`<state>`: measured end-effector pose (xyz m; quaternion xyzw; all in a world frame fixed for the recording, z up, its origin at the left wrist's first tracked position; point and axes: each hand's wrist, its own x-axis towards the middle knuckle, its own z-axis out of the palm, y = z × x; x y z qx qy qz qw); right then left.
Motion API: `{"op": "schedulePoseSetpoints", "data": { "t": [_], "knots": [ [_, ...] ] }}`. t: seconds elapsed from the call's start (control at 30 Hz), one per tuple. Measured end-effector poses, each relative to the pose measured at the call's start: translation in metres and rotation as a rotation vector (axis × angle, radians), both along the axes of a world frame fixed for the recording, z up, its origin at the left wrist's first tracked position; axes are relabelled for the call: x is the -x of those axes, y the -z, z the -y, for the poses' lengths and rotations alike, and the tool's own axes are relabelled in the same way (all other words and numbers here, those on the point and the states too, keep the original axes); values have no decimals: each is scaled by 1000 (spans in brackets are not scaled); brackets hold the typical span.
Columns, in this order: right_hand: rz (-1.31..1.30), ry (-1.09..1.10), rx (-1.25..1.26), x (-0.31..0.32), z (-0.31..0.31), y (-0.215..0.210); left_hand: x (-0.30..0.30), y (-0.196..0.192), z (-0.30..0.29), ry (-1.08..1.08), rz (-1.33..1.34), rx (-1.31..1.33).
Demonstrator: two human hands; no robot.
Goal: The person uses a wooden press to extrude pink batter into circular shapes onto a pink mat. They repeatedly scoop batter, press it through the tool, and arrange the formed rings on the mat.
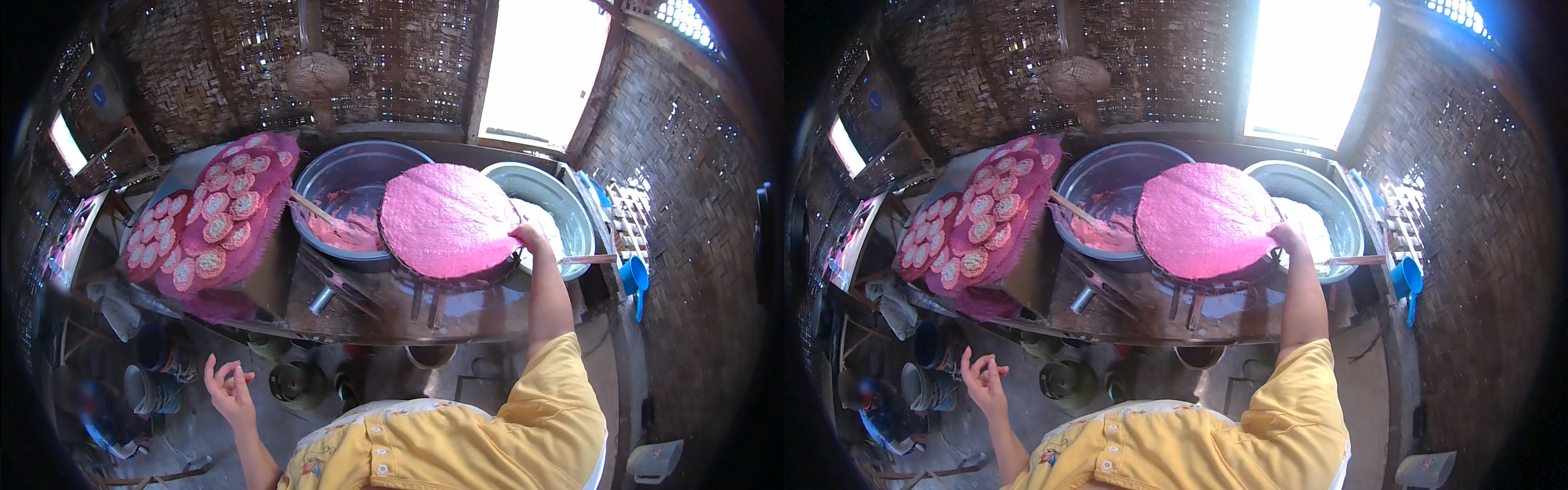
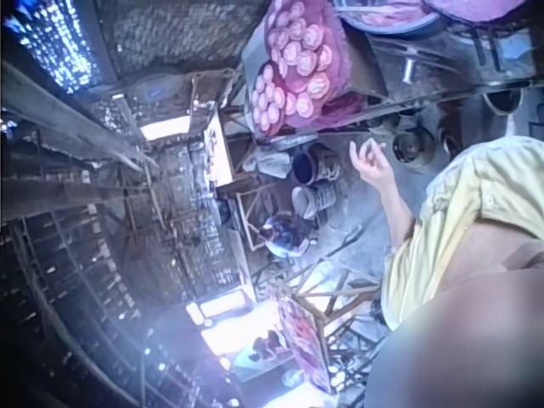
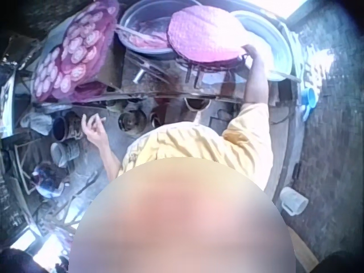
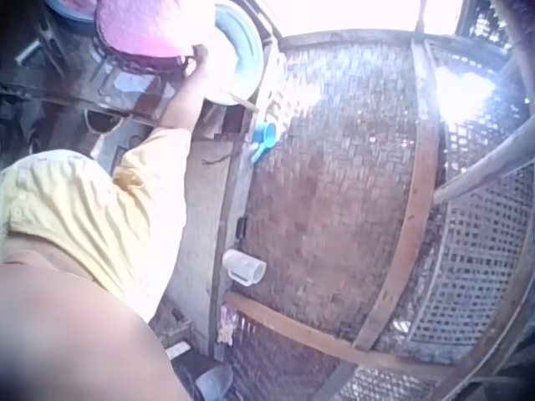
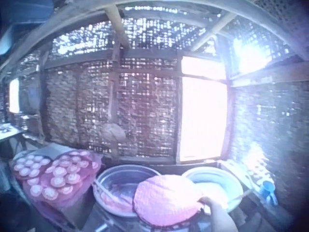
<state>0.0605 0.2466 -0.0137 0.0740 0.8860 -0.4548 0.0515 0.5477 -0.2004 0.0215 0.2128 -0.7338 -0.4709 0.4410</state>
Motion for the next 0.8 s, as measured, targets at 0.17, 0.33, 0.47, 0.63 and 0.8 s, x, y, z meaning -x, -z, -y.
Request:
{"op": "schedulePoseSetpoints", "data": {
  "t": [0.17, 0.33, 0.47, 0.63, 0.8],
  "knots": [
    [-216, 115, -473, -33, 9, -15, 18, -2, -9, 74, 46, -12],
    [-947, 326, -293, -118, 1, -1, 23, 10, -15, 62, 150, -18],
    [-467, 310, -266, -182, 25, 94, 37, 28, -16, 73, 274, -44],
    [-685, -222, -590, -187, 52, 172, 76, 49, -19, 217, 507, 144],
    [-543, -327, -672, -175, 39, 158, 126, 82, -15, 294, 638, 236]
  ]
}}
